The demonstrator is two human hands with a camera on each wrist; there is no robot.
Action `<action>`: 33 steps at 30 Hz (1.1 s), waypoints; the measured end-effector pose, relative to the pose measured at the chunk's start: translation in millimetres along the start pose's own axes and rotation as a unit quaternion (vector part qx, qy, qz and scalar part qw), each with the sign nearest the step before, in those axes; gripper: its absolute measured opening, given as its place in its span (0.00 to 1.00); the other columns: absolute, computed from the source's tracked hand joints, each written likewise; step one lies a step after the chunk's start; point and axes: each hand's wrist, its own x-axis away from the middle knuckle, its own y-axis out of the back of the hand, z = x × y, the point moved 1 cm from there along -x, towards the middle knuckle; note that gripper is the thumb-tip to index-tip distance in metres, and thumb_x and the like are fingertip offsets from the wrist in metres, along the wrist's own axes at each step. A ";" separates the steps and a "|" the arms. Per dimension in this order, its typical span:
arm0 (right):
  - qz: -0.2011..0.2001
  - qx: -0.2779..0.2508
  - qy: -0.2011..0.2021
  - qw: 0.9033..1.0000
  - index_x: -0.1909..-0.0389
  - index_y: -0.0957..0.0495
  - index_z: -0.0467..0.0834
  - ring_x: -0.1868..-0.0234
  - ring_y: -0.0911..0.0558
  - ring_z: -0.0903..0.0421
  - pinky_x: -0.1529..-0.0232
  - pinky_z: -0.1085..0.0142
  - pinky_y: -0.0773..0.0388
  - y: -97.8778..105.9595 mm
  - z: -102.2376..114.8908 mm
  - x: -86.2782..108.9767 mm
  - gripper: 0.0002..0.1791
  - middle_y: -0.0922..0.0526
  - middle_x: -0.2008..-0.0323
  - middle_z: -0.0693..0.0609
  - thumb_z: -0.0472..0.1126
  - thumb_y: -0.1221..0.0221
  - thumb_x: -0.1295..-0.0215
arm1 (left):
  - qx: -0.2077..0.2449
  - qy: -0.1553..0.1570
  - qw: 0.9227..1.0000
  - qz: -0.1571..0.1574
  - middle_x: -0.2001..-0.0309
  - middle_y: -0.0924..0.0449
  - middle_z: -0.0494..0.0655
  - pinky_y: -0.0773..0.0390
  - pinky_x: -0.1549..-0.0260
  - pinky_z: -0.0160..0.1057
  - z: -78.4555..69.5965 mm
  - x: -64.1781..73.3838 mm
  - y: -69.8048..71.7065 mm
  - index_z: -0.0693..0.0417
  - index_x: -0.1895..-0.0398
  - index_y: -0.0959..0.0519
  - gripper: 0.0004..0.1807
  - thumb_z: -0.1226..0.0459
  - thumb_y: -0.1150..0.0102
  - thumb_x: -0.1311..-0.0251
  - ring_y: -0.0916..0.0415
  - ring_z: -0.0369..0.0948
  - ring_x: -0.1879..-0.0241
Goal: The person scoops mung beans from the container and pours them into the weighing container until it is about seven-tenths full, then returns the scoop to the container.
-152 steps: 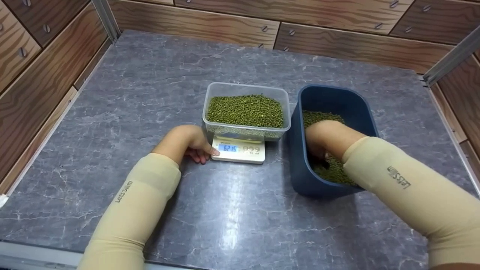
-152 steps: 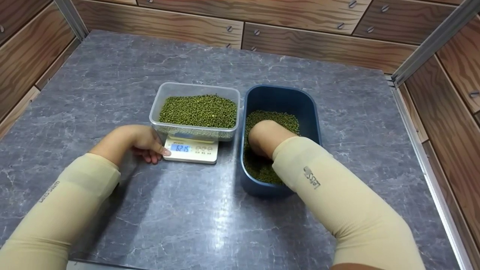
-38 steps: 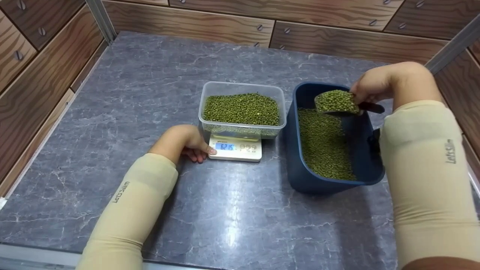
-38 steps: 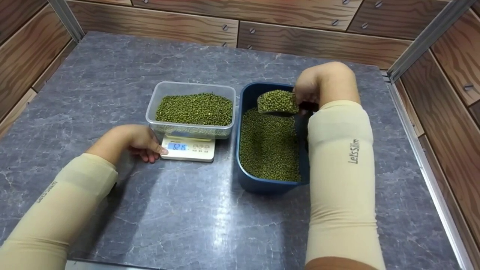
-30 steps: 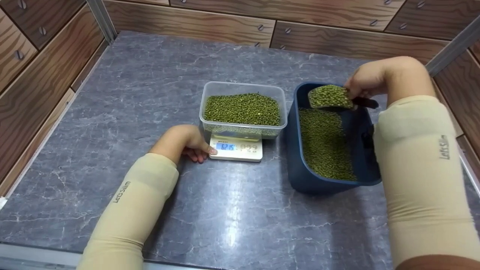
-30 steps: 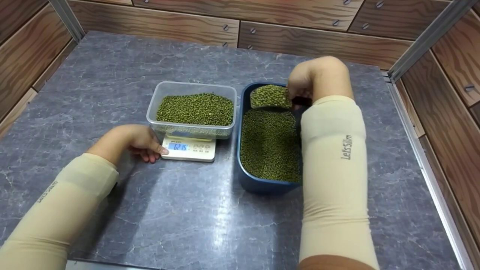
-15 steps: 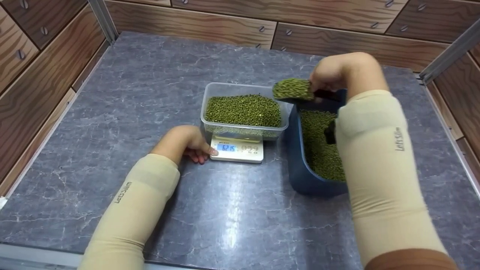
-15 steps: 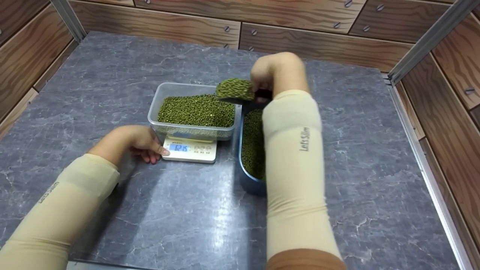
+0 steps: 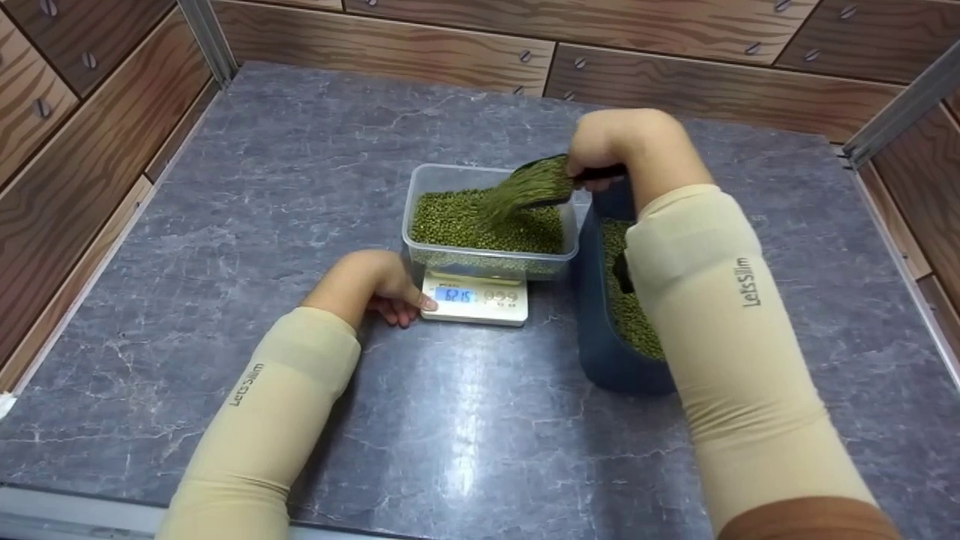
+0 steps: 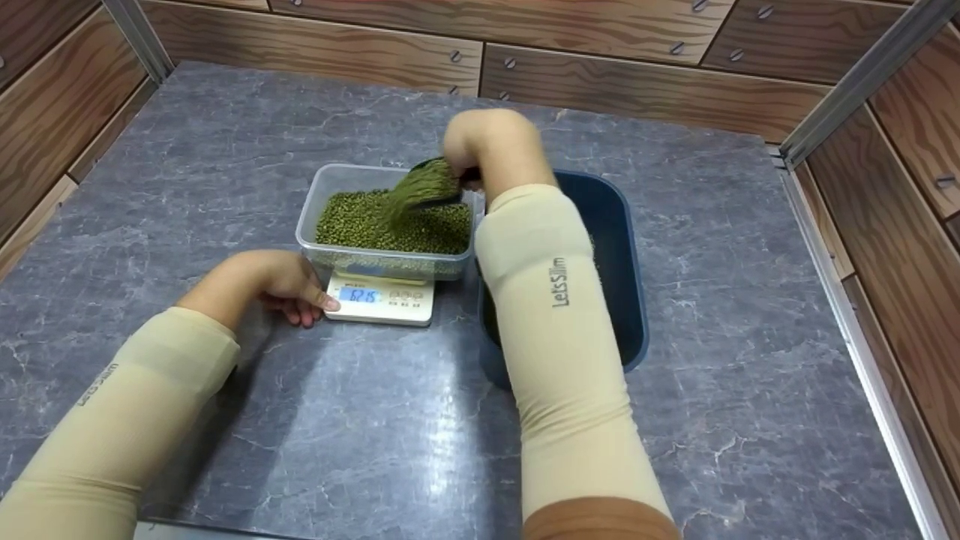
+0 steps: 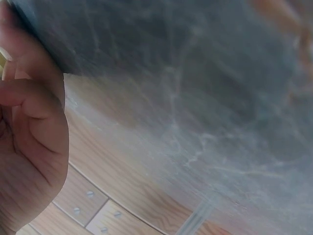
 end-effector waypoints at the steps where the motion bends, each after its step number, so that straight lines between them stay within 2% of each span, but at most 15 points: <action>1: -0.007 0.018 0.007 1.000 0.77 0.24 0.39 0.83 0.27 0.61 0.77 0.69 0.28 -0.7 5.1 -0.5 0.11 0.25 0.85 0.55 0.35 0.53 0.39 | 0.001 0.001 1.000 0.000 0.80 0.22 0.42 0.23 0.69 0.32 0.1 0.3 0.0 0.55 0.76 0.22 0.18 0.49 0.38 0.48 0.26 0.34 0.80; 9: -0.057 0.084 0.037 0.994 0.73 0.22 0.37 0.84 0.28 0.61 0.78 0.69 0.30 -5.6 41.9 3.1 0.11 0.23 0.82 0.52 0.38 0.51 0.38 | 0.005 0.006 1.000 0.002 0.81 0.22 0.42 0.23 0.70 0.31 0.2 0.5 -0.5 0.55 0.77 0.22 0.18 0.49 0.38 0.48 0.26 0.34 0.81; 16: -0.101 0.129 0.031 0.986 0.72 0.22 0.37 0.81 0.27 0.57 0.75 0.66 0.30 -7.1 58.2 14.0 0.11 0.22 0.78 0.49 0.40 0.49 0.39 | 0.010 0.007 1.000 0.006 0.81 0.23 0.41 0.23 0.70 0.31 0.1 0.4 -0.7 0.54 0.78 0.23 0.18 0.49 0.39 0.47 0.27 0.33 0.82; 19: -0.137 0.168 0.023 0.976 0.73 0.23 0.39 0.76 0.26 0.53 0.73 0.62 0.29 -7.4 61.6 19.9 0.11 0.22 0.75 0.48 0.42 0.48 0.40 | 0.009 0.008 1.000 0.006 0.82 0.23 0.41 0.24 0.71 0.30 -0.1 0.4 -0.6 0.54 0.78 0.23 0.18 0.48 0.39 0.47 0.27 0.33 0.81; 23: -0.170 0.199 0.019 0.965 0.71 0.24 0.40 0.69 0.25 0.49 0.64 0.54 0.27 -9.3 62.4 25.6 0.12 0.22 0.69 0.46 0.46 0.45 0.40 | 0.007 0.009 1.000 0.004 0.82 0.23 0.41 0.24 0.71 0.30 -0.9 0.8 -0.7 0.54 0.78 0.23 0.19 0.48 0.39 0.48 0.26 0.33 0.81; 26: -0.180 0.210 0.021 0.961 0.68 0.23 0.40 0.66 0.24 0.48 0.60 0.52 0.26 -11.5 60.3 27.8 0.13 0.21 0.66 0.46 0.47 0.44 0.39 | 0.005 0.010 1.000 0.004 0.82 0.23 0.41 0.24 0.71 0.30 -1.2 0.8 -0.7 0.54 0.78 0.23 0.19 0.48 0.38 0.48 0.26 0.33 0.81; 33: -0.190 0.228 0.029 0.954 0.67 0.22 0.40 0.66 0.23 0.47 0.60 0.51 0.26 -16.4 52.3 26.6 0.13 0.20 0.66 0.46 0.48 0.44 0.39 | 0.005 0.010 1.000 0.010 0.81 0.23 0.41 0.24 0.71 0.30 -0.5 -0.2 -0.2 0.54 0.78 0.23 0.19 0.48 0.39 0.48 0.27 0.33 0.81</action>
